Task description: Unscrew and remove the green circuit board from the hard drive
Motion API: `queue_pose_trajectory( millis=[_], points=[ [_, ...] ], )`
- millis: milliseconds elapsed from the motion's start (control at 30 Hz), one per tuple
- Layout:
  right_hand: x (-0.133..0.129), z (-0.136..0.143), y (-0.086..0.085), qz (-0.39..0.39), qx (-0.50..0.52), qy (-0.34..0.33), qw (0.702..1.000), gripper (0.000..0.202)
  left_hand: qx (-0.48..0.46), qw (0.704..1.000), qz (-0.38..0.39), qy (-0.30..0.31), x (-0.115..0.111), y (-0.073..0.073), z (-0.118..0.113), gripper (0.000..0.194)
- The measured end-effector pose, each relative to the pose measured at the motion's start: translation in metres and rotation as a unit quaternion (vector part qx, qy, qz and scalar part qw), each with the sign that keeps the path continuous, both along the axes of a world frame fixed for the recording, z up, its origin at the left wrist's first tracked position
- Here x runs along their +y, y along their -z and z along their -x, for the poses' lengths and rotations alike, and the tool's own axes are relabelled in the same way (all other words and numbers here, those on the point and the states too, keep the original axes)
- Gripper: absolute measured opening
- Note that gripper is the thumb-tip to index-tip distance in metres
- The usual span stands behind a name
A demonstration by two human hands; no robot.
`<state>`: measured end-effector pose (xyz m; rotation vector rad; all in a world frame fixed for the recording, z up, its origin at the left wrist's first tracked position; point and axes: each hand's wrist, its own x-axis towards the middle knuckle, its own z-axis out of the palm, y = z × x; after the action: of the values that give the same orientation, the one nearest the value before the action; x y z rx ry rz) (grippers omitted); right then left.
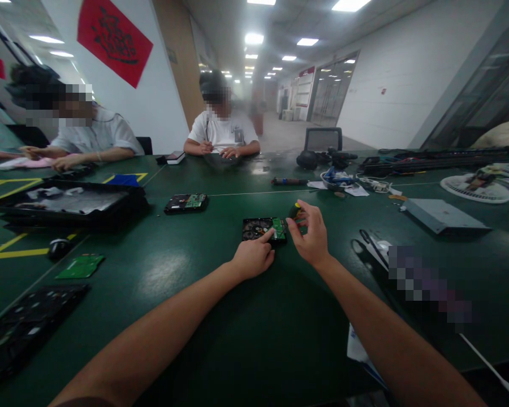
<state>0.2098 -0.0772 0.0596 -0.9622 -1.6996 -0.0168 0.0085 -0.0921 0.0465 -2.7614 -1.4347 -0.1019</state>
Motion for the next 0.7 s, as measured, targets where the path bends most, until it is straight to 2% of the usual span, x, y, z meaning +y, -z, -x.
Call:
queue_pose_trajectory(
  millis=[433,700],
  points=[
    [0.0027,0.0009,0.0048,-0.001,0.021,-0.005,1.0,0.054,0.005,1.0,-0.012,0.008,0.0018,0.0047,0.0007,0.042],
    [0.0016,0.0009,0.0035,-0.006,0.019,-0.002,1.0,0.053,0.001,1.0,0.004,0.005,0.0011,0.0012,0.0008,0.041]
  ],
)
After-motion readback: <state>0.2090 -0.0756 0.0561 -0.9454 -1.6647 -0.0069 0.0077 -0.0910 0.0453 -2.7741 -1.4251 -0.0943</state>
